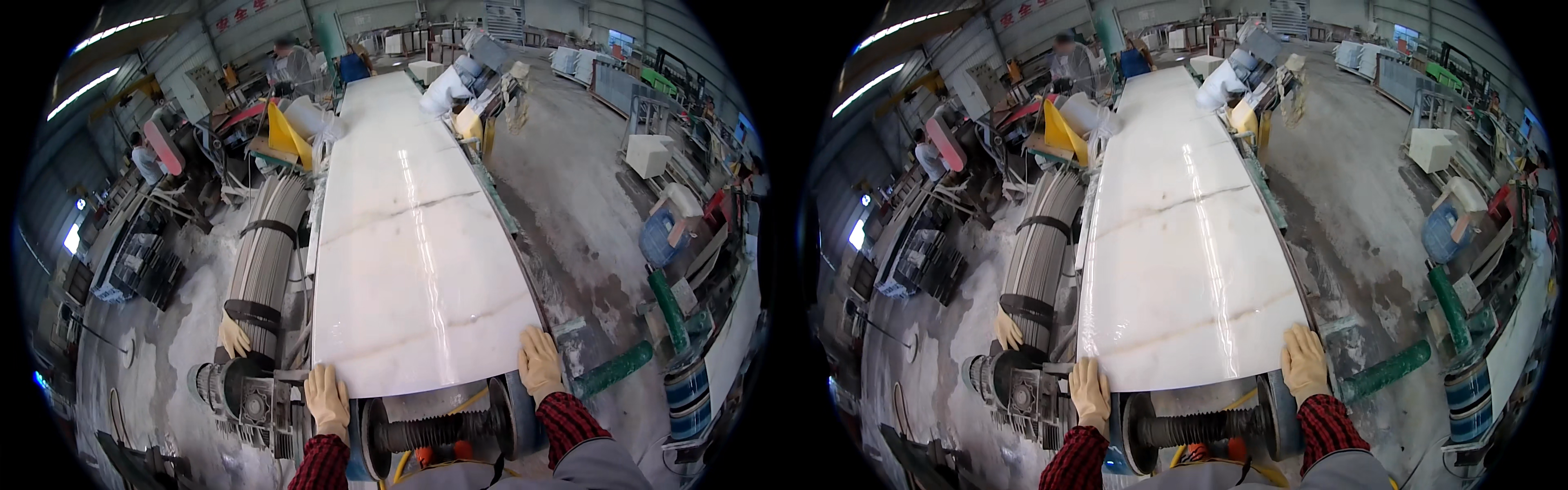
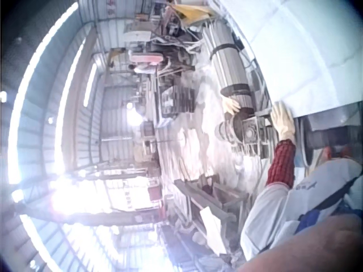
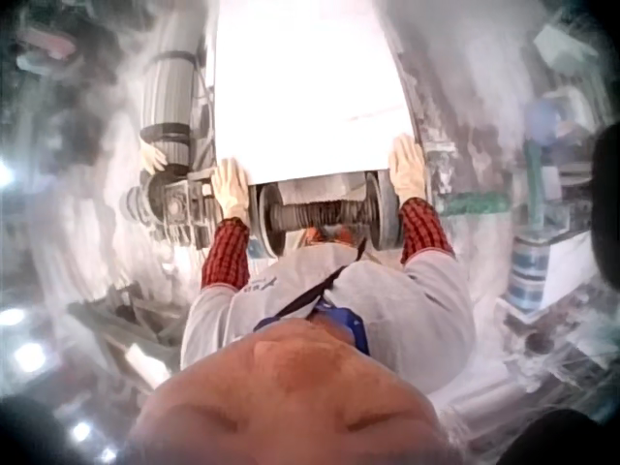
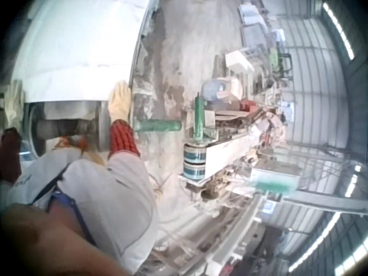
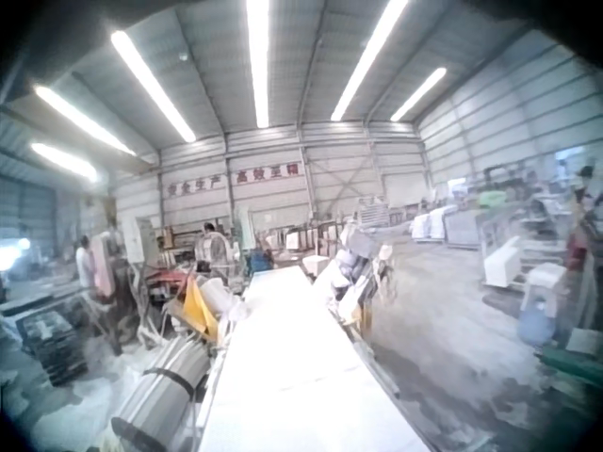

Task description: The person repeatedly feeds large white rectangular tiles into a polishing machine using both hands. They guide the tiles along a conveyor belt, ensuring they pass through the machinery, and then remove them from the other end. The process is repeated multiple times with different tiles in a factory setting.

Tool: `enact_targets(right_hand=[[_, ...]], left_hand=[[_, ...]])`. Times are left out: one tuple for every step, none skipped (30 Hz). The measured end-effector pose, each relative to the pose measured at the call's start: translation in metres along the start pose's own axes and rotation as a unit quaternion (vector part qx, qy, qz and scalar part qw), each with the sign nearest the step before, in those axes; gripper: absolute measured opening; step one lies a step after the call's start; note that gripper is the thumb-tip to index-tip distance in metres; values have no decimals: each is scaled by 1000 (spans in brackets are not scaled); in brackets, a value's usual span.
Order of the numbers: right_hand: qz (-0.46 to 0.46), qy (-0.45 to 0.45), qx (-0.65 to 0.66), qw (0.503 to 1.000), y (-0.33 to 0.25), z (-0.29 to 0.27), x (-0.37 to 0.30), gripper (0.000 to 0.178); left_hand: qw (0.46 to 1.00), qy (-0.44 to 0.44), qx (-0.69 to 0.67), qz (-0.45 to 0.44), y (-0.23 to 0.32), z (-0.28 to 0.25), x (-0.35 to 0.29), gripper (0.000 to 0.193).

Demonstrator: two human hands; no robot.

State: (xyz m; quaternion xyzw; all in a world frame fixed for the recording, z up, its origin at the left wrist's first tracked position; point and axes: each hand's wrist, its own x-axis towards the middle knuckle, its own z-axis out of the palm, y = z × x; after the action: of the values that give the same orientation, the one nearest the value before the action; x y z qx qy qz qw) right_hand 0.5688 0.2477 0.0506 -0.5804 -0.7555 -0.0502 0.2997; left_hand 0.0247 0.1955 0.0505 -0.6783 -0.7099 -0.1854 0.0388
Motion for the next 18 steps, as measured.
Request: enact_targets(right_hand=[[-2,4,-4,1000,0,0,0,36],[-3,7,-6,1000,0,-1,-1,37],[-12,18,-9,1000,0,-1,-1,36],[-7,13,-4,1000,-1,-3,-1,35],[-1,7,3,1000,-2,-4,0,35],[3,2,10,1000,-4,-5,1,34],[1,5,12,1000,-5,-7,2,31],[-4,13,8,1000,-7,-9,2,30],[-9,21,2,1000,-8,-11,3,30],[-13,20,-2,1000,-9,-13,4,29],[-13,8,4,1000,-9,-17,3,29],[-15,-9,13,1000,-8,-20,6,29],[-16,-25,23,999,-7,-22,7,29],[-17,-20,16,1000,-6,-24,7,28],[-19,-14,10,1000,-6,-25,8,28],[-21,-13,8,1000,-6,-25,10,27],[-18,-10,16,1000,-5,-25,12,28],[-13,-15,28,999,-5,-26,12,28]], left_hand=[[1000,-13,-12,-3,0,0,1,52],[1000,7,-3,6,0,1,2,52],[1000,23,7,13,1,2,1,51],[999,29,16,19,1,2,-2,51],[1000,20,10,7,0,3,-2,52],[1000,20,14,6,-1,4,-5,51],[1000,23,17,5,-2,6,-6,51],[999,35,15,10,-2,7,-6,51],[999,36,22,5,-3,9,-7,51],[999,42,27,6,-4,10,-7,51],[999,42,32,8,-3,10,-9,51],[999,34,25,6,-4,10,-9,51],[999,26,18,3,-3,9,-9,51],[1000,20,9,1,-3,8,-8,51],[1000,13,11,-1,-2,7,-8,52],[1000,10,11,-6,-1,7,-9,52],[1000,6,12,-12,-1,5,-8,53],[1000,4,16,-10,-1,4,-9,53]])
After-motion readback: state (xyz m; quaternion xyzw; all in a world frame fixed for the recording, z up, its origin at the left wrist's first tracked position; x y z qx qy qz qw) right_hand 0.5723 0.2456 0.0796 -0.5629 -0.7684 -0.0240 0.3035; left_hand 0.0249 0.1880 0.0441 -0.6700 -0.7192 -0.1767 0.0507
